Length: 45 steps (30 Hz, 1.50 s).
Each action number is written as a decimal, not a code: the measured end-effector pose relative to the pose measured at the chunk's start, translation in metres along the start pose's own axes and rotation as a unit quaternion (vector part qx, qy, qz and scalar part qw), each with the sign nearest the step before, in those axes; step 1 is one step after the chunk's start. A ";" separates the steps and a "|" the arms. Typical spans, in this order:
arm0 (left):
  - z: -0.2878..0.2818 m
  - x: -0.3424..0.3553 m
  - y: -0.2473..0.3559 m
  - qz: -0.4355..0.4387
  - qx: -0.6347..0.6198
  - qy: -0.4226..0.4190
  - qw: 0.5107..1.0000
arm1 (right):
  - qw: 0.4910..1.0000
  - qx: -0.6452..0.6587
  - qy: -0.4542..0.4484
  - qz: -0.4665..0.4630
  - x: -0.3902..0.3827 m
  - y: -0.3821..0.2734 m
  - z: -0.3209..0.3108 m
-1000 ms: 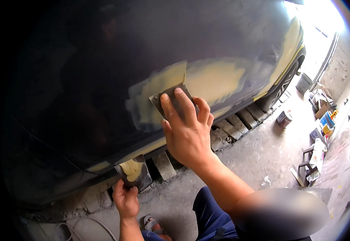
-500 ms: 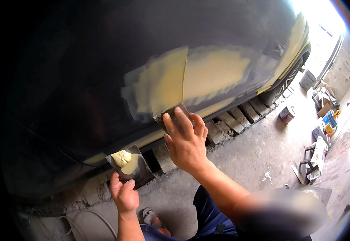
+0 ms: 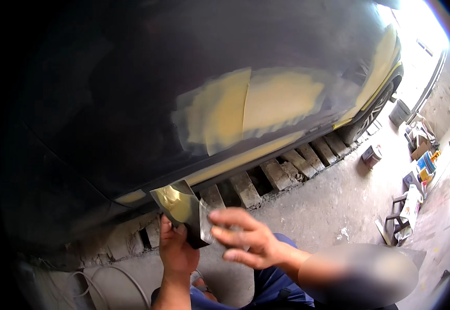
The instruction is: The person applies yellow body filler to a car's side panel and rear quarter panel using a small metal spreader. They repeatedly scoop filler from a larger spreader and smooth it onto the surface in short strokes.
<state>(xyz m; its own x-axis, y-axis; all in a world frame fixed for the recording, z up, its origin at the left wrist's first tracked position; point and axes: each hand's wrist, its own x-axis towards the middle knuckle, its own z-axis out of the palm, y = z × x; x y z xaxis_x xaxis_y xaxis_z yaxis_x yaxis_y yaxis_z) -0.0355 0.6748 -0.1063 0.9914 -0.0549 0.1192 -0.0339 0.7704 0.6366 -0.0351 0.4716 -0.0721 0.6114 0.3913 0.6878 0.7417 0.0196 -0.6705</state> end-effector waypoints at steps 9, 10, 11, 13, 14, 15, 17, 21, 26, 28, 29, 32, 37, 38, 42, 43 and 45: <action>0.004 -0.003 0.023 0.080 0.054 -0.031 0.995 | 0.890 -0.446 0.092 0.023 0.032 0.027 -0.035; 0.002 -0.003 0.022 0.080 0.065 -0.016 0.995 | 0.844 -0.520 0.123 0.048 0.054 0.020 -0.041; 0.002 -0.001 0.020 0.077 0.075 -0.004 0.994 | 0.812 -0.562 0.147 0.055 0.074 0.015 -0.050; -0.001 0.002 0.016 0.079 0.086 0.014 0.993 | 0.788 -0.582 0.199 0.031 0.113 0.007 -0.054; -0.002 0.003 0.016 0.078 0.087 0.011 0.993 | 0.779 -0.589 0.213 0.025 0.124 0.007 -0.052; -0.003 0.003 0.016 0.078 0.088 0.009 0.993 | 0.773 -0.593 0.223 0.020 0.129 0.010 -0.046; -0.005 0.004 0.018 0.078 0.093 0.008 0.993 | 0.762 -0.601 0.241 0.010 0.138 0.017 -0.035; -0.013 0.005 0.024 0.082 0.097 0.004 0.992 | 0.789 -0.581 0.182 0.081 0.111 0.028 -0.004; -0.026 0.004 0.025 0.086 0.107 0.035 0.990 | 0.805 -0.563 0.148 0.110 0.067 0.055 0.022; -0.029 0.004 0.024 0.082 0.094 0.037 0.991 | 0.807 -0.561 0.147 0.112 0.054 0.062 0.027; -0.029 0.005 0.023 0.082 0.087 0.037 0.992 | 0.808 -0.560 0.146 0.111 0.049 0.066 0.029; -0.022 0.008 0.025 0.069 0.075 0.006 0.995 | 0.810 -0.557 0.138 0.124 0.037 0.067 0.027; -0.022 0.006 0.024 0.077 0.110 0.021 0.991 | 0.777 -0.591 0.187 0.106 0.066 0.028 -0.025; -0.018 0.006 0.023 0.066 0.101 0.010 0.993 | 0.768 -0.599 0.212 0.079 0.080 0.024 -0.044; -0.021 0.009 0.019 0.080 0.097 -0.012 0.992 | 0.761 -0.603 0.239 0.014 0.121 0.018 -0.075; -0.021 0.010 0.019 0.081 0.099 -0.012 0.992 | 0.761 -0.608 0.223 0.030 0.122 0.020 -0.070; -0.022 0.011 0.020 0.083 0.101 -0.005 0.991 | 0.762 -0.615 0.197 0.047 0.113 0.029 -0.056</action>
<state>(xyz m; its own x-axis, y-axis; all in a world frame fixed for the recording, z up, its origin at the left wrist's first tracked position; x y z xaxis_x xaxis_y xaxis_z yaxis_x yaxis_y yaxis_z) -0.0225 0.7033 -0.1094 0.9688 0.0538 0.2420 -0.2214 0.6269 0.7470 0.0703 0.4651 0.0016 0.5329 0.0259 0.8458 0.2394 -0.9633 -0.1213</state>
